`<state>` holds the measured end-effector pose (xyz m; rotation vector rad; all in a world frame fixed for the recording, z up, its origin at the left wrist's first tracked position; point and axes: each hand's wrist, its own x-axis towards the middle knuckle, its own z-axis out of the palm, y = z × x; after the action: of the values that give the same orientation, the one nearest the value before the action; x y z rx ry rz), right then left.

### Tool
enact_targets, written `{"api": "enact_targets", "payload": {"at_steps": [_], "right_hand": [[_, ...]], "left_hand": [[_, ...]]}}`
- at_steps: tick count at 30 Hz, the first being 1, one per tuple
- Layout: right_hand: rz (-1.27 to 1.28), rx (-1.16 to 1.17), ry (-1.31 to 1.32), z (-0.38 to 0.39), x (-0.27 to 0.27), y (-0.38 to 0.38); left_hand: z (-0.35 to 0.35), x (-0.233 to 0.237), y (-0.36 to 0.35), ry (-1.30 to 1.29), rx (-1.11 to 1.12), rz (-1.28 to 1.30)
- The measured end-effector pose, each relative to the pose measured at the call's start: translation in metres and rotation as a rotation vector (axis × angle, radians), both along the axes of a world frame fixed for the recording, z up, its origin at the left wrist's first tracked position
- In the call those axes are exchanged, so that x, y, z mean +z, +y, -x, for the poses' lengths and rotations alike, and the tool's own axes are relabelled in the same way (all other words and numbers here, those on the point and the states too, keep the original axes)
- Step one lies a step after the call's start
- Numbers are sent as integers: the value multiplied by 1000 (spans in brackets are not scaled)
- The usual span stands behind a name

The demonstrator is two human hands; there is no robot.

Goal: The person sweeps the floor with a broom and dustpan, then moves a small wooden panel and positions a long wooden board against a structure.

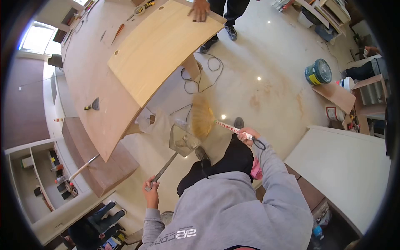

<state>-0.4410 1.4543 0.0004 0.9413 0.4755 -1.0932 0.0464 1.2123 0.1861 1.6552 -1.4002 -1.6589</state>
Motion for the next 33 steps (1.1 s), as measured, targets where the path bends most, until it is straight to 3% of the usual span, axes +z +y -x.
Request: {"api": "enact_targets", "payload": {"at_steps": [3,6,8,10,15,16,19,20,22,23,28,30,33], "right_hand": [[59,72,-24,75,-78,-11],[-55,144,259,170,-126,-15],[-86,111,441,239,-129,-12],[19,0,299,316,-151,-1],[-175,-127,427,423,-103,-6],[-175,-131,423,425,-106,-4],[-121,-21,746,403,-99,8],[-151,38,883,381,-83,10],[-170,-41,807,335,-42,20],[-163,-31,911,311,-17,28],[-75,-72,678,235,35,83],[20,-180,430,223,9,98],[-34,-136,194,236,-57,108]], "left_hand": [[39,9,11,-39,46,13],[82,21,34,-109,90,30],[107,26,47,-156,109,30],[139,33,57,-170,122,37],[195,49,67,-169,124,18],[204,49,66,-161,119,8],[234,52,68,-140,96,-9],[245,51,68,-124,87,-15],[258,48,67,-106,58,-21],[264,47,66,-97,40,-23],[290,42,59,-53,6,-14],[298,41,57,-43,-17,0],[314,43,55,-73,-30,20]]}}
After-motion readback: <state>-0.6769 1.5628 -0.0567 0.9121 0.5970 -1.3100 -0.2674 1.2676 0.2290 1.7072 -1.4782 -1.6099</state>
